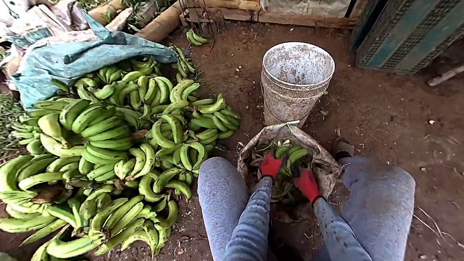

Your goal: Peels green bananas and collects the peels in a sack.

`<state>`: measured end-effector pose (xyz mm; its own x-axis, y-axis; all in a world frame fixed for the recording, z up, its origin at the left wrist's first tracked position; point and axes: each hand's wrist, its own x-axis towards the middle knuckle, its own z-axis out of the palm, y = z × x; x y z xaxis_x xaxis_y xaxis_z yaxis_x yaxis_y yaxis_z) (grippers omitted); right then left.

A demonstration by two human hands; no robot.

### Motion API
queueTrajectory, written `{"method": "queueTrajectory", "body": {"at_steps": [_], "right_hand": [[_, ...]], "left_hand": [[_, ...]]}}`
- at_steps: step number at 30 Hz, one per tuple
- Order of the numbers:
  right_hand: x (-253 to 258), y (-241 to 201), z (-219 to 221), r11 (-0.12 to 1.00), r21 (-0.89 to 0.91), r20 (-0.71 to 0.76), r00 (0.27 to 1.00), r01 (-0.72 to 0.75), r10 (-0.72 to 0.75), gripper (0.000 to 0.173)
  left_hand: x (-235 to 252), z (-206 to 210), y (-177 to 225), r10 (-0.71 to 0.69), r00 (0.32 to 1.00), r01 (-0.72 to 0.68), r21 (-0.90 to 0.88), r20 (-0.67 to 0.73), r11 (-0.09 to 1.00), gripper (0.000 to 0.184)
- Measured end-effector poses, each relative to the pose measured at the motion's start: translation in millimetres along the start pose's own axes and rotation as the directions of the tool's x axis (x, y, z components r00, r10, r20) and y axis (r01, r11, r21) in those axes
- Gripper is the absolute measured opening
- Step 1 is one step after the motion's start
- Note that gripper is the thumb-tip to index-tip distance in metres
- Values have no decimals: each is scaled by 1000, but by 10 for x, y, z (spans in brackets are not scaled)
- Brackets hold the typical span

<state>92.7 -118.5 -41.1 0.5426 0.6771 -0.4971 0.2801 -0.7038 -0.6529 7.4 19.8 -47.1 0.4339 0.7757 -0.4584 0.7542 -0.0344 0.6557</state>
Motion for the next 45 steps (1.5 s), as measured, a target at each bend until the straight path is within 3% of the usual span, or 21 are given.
{"method": "queueTrajectory", "body": {"at_steps": [3,5,7,9,12,15,20,25,30,35,45], "right_hand": [[-111,-155,-215,993,101,-140,988,-57,71,70],[-231,-215,-259,977,207,-199,976,-47,89,68],[-360,-217,-140,951,307,-178,983,14,43,55],[-472,-203,105,931,366,-53,999,17,2,46],[-560,-181,385,985,163,90,995,-50,35,48],[-552,-217,374,999,23,26,999,-36,35,53],[-468,-169,200,997,7,63,995,-80,79,52],[-420,-204,172,989,-14,136,980,-145,146,51],[-335,-234,184,975,-166,147,975,-145,170,52],[-324,-202,143,931,-307,159,954,-196,253,54],[-278,-74,231,906,-366,156,945,-214,287,60]], "left_hand": [[162,38,0,-33,998,35,41,-50,999,65],[189,-16,-9,-70,995,76,84,-67,994,60],[135,-78,20,-135,989,141,99,-60,985,59],[90,-77,-3,-197,980,197,63,-12,978,62],[70,6,-109,-221,975,221,-5,31,975,61],[99,73,-210,-196,980,198,-125,28,972,58],[94,137,-143,-217,976,215,-192,10,958,58],[44,172,-93,-222,975,220,-129,1,967,59],[63,257,-148,-222,975,218,-221,6,951,57],[82,366,-104,-221,974,226,-142,50,964,59],[131,349,-53,-187,981,189,-32,46,982,61]]}}
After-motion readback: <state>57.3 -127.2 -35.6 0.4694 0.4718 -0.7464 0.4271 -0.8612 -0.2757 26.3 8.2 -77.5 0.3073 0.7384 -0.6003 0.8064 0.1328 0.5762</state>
